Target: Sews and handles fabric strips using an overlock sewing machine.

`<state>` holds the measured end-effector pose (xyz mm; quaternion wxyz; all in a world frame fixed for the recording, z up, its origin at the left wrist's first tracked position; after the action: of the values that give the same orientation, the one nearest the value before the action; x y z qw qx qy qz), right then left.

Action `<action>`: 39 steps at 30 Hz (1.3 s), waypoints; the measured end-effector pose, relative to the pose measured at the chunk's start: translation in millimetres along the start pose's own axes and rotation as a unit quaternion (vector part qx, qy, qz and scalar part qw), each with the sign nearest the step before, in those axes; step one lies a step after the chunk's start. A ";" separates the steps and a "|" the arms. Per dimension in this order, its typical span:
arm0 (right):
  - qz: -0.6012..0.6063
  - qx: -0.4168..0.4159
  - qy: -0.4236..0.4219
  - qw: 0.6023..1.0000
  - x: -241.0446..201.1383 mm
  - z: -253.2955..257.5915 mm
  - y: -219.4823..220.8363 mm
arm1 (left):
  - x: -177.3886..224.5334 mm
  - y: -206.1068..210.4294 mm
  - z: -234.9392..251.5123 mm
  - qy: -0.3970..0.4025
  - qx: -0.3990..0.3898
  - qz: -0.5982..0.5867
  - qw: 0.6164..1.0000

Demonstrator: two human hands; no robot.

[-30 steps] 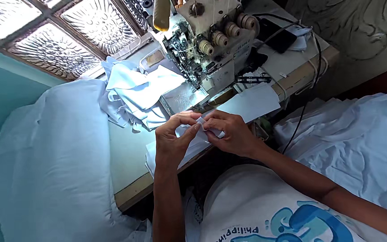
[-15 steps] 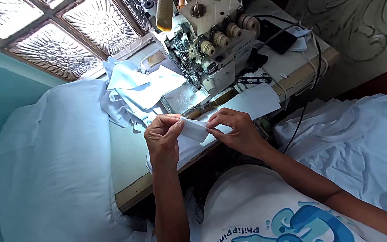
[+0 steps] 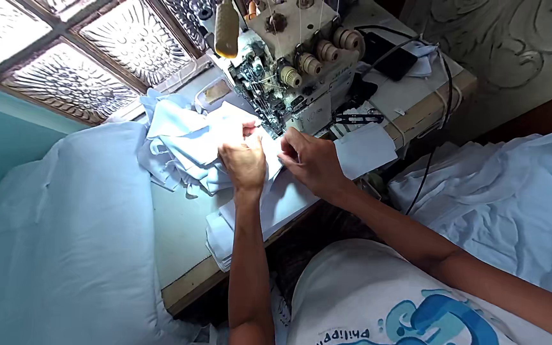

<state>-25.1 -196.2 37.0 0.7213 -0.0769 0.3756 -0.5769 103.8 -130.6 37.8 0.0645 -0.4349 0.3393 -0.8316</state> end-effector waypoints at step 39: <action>-0.107 -0.127 -0.001 0.986 -3.3 -25.2 -14.2 | -21.5 5.3 35.9 -0.045 -0.016 0.219 0.975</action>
<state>-52.2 -189.7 28.4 0.6398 -0.2084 0.4351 -0.5983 143.5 -144.2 34.0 0.2534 -0.3882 0.4360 -0.7713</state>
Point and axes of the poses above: each hand's wrist, its own z-axis towards the middle knuckle, its own y-axis out of the palm, x = y × z, the point moved 7 cm from there along z, towards the middle knuckle, and after that the axes turned 13 degrees about -y, right-handed, at the moved point
